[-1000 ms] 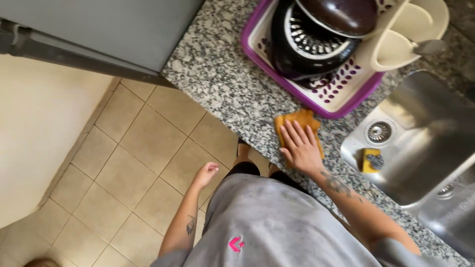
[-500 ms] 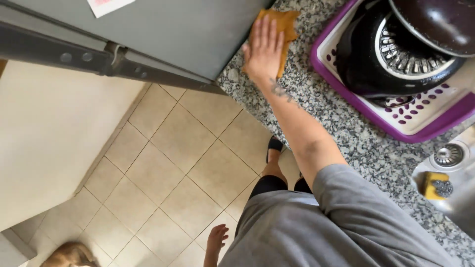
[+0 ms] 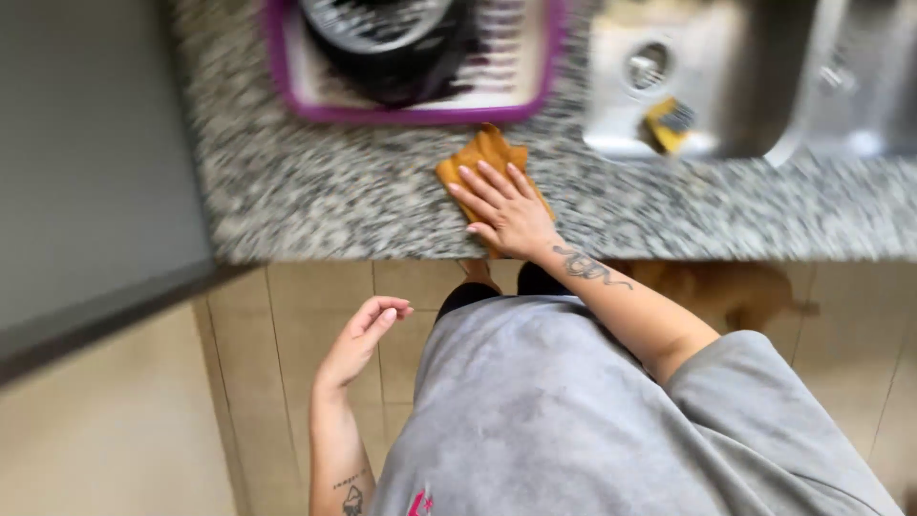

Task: Cleaning a granite countertop and a double stainless steel sink using a spray bottle and a cloth.

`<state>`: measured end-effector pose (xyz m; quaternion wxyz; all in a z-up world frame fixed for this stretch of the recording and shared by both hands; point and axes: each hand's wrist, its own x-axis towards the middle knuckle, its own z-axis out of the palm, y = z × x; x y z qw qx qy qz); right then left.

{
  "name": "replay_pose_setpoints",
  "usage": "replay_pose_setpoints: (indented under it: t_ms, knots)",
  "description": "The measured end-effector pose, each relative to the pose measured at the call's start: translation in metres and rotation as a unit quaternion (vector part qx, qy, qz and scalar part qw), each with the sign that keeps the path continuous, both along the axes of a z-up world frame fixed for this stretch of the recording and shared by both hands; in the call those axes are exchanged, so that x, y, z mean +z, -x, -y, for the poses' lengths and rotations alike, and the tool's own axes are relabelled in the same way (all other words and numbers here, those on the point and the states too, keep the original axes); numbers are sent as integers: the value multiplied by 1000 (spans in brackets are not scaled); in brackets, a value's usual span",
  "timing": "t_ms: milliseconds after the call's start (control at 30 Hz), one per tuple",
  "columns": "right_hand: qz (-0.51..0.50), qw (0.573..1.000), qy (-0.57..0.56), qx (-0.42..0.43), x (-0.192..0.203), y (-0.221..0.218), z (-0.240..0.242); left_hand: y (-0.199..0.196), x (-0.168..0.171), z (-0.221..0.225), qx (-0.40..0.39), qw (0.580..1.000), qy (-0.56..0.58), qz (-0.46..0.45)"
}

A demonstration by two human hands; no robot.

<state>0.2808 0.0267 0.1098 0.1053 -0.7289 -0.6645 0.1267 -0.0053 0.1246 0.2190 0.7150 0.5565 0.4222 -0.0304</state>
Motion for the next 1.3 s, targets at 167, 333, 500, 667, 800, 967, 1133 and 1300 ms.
replay_pose_setpoints:
  t_ms: [167, 333, 500, 667, 800, 967, 1133, 1300]
  knots:
    - [31, 986, -10, -163, -9, -79, 120, -131, 34, -2, -234, 971, -1, 45]
    - [46, 971, -39, -229, -12, -140, 209, -218, 20, 45, -329, 939, -84, 50]
    - [70, 975, -53, -205, -14, -202, 278, -285, 1, 101, -250, 965, -53, 62]
    - [76, 977, -55, -192, -19, -261, 342, -354, -41, 138, -163, 980, -110, 40]
    - [82, 976, -44, -198, -15, -297, 376, -426, -43, 147, -188, 958, -216, 35]
    - [73, 959, -51, -270, -22, -321, 409, -495, -55, 148, -278, 918, -282, 22]
    - [8, 910, -12, -415, -4, -325, 437, -554, -27, 161, -289, 866, -374, 162]
    - [-8, 811, 0, -585, 3, -352, 439, -584, 2, 178, -286, 850, -372, 240]
